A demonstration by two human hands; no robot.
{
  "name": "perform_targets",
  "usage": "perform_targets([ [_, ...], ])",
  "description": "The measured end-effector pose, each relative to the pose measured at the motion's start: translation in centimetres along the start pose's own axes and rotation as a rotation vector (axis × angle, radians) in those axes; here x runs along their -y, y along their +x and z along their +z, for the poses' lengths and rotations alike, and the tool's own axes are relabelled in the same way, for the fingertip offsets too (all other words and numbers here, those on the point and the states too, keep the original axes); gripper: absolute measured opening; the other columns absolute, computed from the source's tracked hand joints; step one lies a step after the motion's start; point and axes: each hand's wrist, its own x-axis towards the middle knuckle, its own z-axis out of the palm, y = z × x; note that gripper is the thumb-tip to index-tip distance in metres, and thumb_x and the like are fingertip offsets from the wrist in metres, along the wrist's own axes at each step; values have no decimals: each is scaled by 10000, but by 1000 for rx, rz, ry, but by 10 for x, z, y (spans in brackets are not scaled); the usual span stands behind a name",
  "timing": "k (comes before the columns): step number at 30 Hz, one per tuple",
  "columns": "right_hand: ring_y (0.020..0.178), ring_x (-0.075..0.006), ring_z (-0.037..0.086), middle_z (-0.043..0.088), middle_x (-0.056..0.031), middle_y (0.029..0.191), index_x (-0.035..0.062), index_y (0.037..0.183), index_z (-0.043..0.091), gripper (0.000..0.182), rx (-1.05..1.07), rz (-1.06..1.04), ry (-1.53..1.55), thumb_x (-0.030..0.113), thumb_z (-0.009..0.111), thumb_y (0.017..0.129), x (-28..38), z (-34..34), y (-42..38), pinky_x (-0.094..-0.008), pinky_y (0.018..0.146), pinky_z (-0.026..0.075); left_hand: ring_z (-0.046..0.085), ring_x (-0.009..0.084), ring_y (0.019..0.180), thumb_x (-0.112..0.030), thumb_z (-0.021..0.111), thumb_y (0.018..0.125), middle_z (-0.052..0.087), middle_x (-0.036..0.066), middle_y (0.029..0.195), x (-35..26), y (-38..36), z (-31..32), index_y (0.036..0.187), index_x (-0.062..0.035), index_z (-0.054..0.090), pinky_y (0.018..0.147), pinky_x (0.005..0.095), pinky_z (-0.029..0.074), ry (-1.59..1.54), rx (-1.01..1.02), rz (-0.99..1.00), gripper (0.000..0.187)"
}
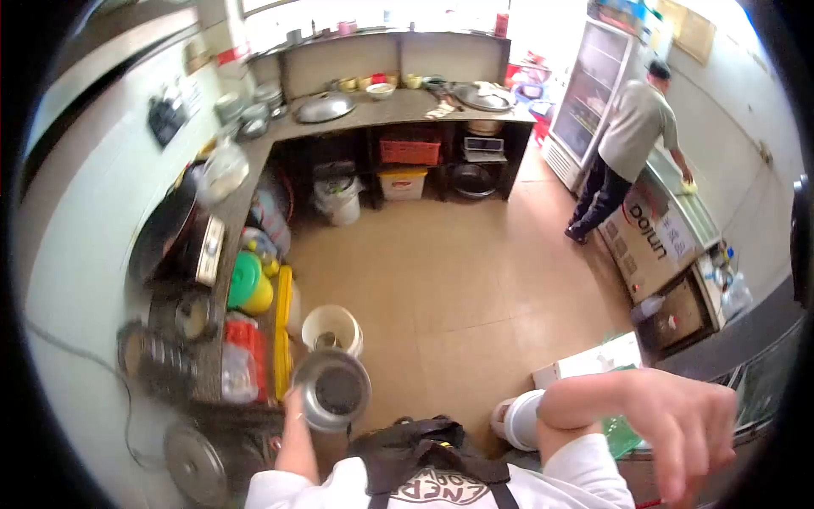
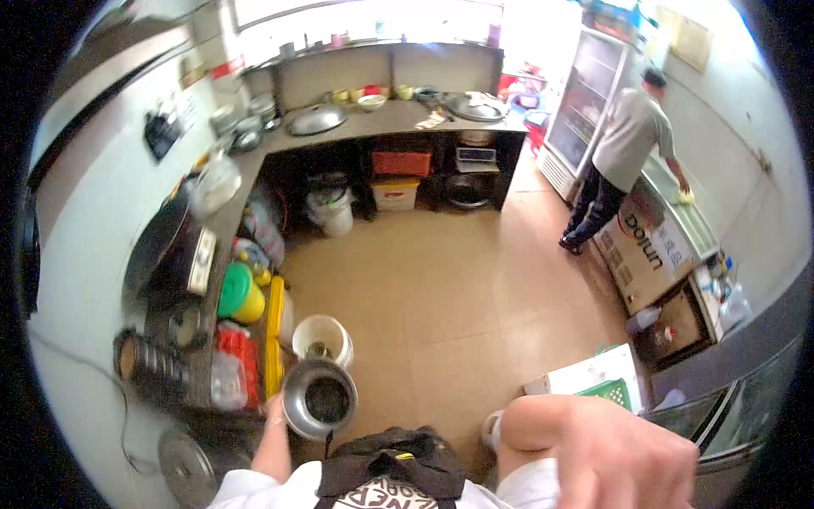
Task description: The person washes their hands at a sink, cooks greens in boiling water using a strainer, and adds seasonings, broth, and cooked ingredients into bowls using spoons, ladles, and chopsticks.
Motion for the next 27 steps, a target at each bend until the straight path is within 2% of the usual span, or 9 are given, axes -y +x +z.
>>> perform_targets([
  [1,649,-137,520,531,-34,687,54,725,582,193,164,14,-56,2,410,796,11,-25,9,-335,777,459,544,164,807,-187,630,734,600,82,872,-43,21,73,937,6,606,701,288,443,26,136,194,281],
  [6,708,-171,540,541,-70,707,67,639,540,216,143,77,-279,-47,396,752,86,-111,-17,-428,883,417,543,147,889,-204,637,784,593,75,964,-221,35,373,1021,-10,569,798,275,433,202,493,556,314],
  [10,703,-166,525,558,-85,703,64,628,541,173,131,-60,-399,-17,437,740,125,-192,-44,-465,863,428,530,145,924,-228,637,790,581,74,1005,-245,31,477,1046,-12,553,813,276,428,224,674,577,345],
  [14,724,-176,540,558,-85,708,64,620,537,199,138,-297,-584,-36,421,747,143,-305,-59,-453,880,422,544,166,929,-278,639,777,595,77,998,-164,99,446,1077,-23,550,809,297,428,540,542,216,404],
  [16,694,-182,579,552,-67,655,61,590,533,246,131,121,-170,-101,413,731,167,-372,-52,-392,894,435,555,197,844,-246,612,769,597,88,944,-87,159,379,1089,8,542,727,315,441,668,358,-144,414],
  [19,687,-175,554,533,-60,644,63,593,525,217,96,118,-239,-73,422,727,178,-446,-72,-426,883,432,557,227,814,-288,559,803,591,110,932,-69,147,325,1044,0,552,698,323,448,-198,103,-429,376],
  [23,674,-161,505,494,-46,621,68,598,509,162,30,46,-467,-16,439,719,169,-539,-108,-495,862,426,547,205,777,-289,557,809,585,94,898,-114,206,371,1030,-21,550,665,322,450,17,-58,-591,348],
  [24,591,-156,498,472,-40,595,60,591,495,174,162,-164,-570,-39,413,708,160,-580,-117,-491,820,455,545,200,768,-290,557,811,583,90,889,-125,228,397,1027,-26,549,657,321,450,59,-51,-600,341],
  [27,621,-224,585,552,-119,607,37,550,537,195,10,43,-268,6,477,733,160,-683,-124,-483,831,419,538,183,740,-291,555,816,579,78,863,-153,297,502,1016,-41,548,632,320,452,235,103,-504,320],
])
